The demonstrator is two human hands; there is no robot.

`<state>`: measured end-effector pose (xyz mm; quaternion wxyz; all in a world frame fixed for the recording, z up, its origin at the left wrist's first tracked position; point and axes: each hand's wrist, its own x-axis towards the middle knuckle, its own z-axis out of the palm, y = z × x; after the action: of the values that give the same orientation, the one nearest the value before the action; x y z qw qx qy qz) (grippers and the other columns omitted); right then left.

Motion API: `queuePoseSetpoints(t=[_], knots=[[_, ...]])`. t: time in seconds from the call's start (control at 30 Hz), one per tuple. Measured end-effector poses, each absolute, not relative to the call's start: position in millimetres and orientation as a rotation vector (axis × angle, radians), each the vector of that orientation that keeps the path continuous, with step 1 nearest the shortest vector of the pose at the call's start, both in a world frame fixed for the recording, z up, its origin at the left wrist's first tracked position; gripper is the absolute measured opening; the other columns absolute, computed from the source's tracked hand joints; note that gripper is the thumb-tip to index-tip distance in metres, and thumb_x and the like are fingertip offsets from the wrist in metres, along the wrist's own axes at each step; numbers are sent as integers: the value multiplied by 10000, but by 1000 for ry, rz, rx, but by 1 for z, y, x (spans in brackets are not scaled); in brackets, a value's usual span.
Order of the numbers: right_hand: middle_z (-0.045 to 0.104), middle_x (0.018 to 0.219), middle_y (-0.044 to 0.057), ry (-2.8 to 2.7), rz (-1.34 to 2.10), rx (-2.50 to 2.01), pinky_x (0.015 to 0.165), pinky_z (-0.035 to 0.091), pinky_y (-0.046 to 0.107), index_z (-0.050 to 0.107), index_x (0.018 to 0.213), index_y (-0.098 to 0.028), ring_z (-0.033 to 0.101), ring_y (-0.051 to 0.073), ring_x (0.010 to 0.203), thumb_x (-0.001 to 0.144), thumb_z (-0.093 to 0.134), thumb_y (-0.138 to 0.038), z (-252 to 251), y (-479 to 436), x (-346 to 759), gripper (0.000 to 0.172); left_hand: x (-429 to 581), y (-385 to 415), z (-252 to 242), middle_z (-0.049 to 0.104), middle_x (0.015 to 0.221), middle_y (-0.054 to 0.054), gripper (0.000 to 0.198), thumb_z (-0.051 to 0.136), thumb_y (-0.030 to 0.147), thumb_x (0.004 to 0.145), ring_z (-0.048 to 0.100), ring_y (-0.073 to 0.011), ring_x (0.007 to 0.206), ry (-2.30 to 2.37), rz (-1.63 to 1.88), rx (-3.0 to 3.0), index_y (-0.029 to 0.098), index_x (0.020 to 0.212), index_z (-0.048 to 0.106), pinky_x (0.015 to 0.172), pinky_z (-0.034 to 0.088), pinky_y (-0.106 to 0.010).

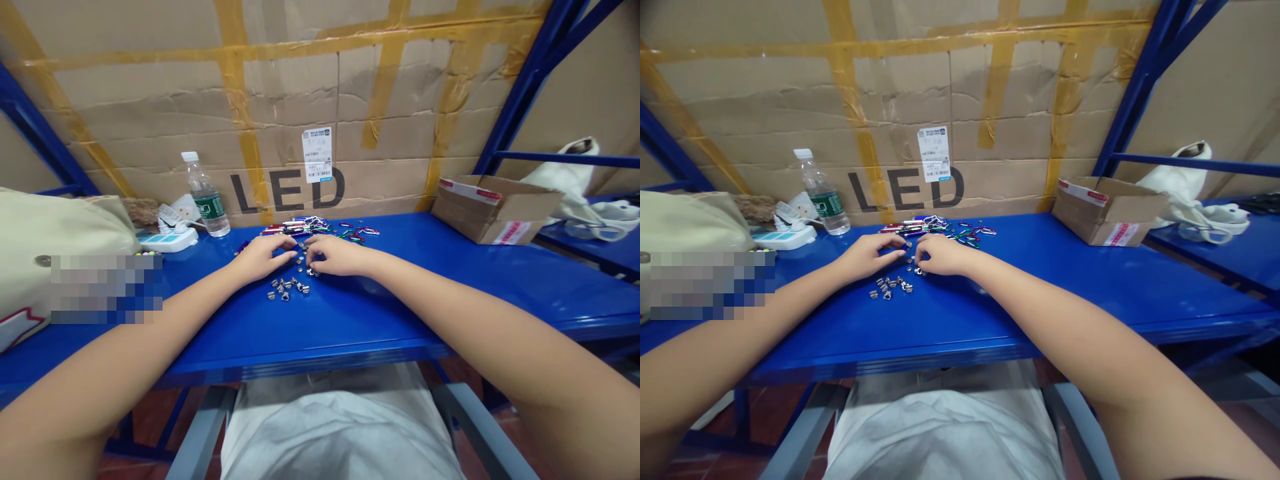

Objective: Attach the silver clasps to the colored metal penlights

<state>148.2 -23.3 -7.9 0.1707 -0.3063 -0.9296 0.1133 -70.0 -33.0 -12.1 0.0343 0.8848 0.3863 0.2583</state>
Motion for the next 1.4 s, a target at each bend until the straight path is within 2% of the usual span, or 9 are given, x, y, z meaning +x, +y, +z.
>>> queuePoseSetpoints(t=[0.1, 0.2, 0.3, 0.43, 0.53, 0.73, 0.97, 1.13, 1.4], knots=[[639, 1134, 101, -2618, 298, -851, 975, 444, 355, 713, 859, -186, 577, 241, 1117, 756, 609, -128, -8, -23, 150, 158, -70, -33, -12, 715, 986, -54, 282, 524, 394, 872, 665, -198, 915, 1187, 796, 2725, 180, 1026, 625, 837, 513, -324], [607, 1205, 104, -2655, 267, -809, 1008, 414, 403, 721, 881, -208, 527, 273, 1196, 782, 642, -273, -7, -26, 152, 142, -70, -34, -12, 714, 983, -55, 276, 518, 381, 877, 665, -195, 912, 1178, 790, 2731, 174, 1026, 624, 835, 510, -319], [585, 1254, 105, -2726, 193, -805, 1039, 374, 459, 731, 896, -231, 459, 313, 1271, 755, 686, -386, -4, -30, 154, 214, -70, -35, -11, 714, 984, -52, 270, 526, 380, 876, 664, -195, 909, 1182, 776, 2742, 178, 1024, 627, 832, 510, -318], [543, 1329, 88, -2774, 160, -840, 1063, 345, 465, 740, 889, -245, 414, 310, 1316, 767, 693, -349, 3, -31, 160, 167, -70, -35, -11, 716, 988, -54, 277, 529, 389, 876, 664, -199, 917, 1198, 780, 2740, 180, 1027, 629, 835, 513, -323], [541, 1339, 68, -2835, 210, -796, 1063, 359, 433, 749, 867, -249, 458, 281, 1283, 787, 679, -278, 6, -28, 163, 110, -70, -34, -11, 717, 992, -53, 281, 529, 389, 879, 665, -198, 919, 1195, 771, 2746, 183, 1040, 630, 834, 515, -324], [627, 1212, 70, -2789, 237, -764, 1015, 409, 388, 739, 808, -215, 561, 240, 1149, 791, 659, -199, 7, -21, 165, 83, -71, -33, -12, 716, 1000, -52, 279, 530, 386, 884, 663, -195, 927, 1169, 730, 2778, 189, 1052, 633, 831, 517, -315], [700, 887, 34, -2273, 386, -828, 804, 486, 318, 679, 825, -195, 630, 167, 851, 827, 605, -236, 9, -17, 163, 85, -68, -37, -12, 719, 980, -53, 288, 537, 381, 872, 664, -190, 889, 1146, 727, 2758, 178, 1050, 638, 829, 521, -320], [696, 858, 25, -2253, 509, -763, 750, 467, 289, 668, 839, -179, 618, 146, 801, 828, 603, -240, 1, -18, 155, 89, -65, -40, -12, 723, 948, -53, 294, 534, 377, 870, 669, -187, 859, 1117, 775, 2700, 167, 1048, 638, 786, 524, -299], [659, 826, 28, -2331, 379, -733, 683, 407, 263, 615, 880, -159, 577, 140, 753, 857, 560, -217, -5, -19, 150, 83, -63, -43, -12, 704, 831, -32, 284, 527, 387, 866, 640, -163, 742, 1096, 759, 2665, 160, 1003, 630, 667, 494, -261]])
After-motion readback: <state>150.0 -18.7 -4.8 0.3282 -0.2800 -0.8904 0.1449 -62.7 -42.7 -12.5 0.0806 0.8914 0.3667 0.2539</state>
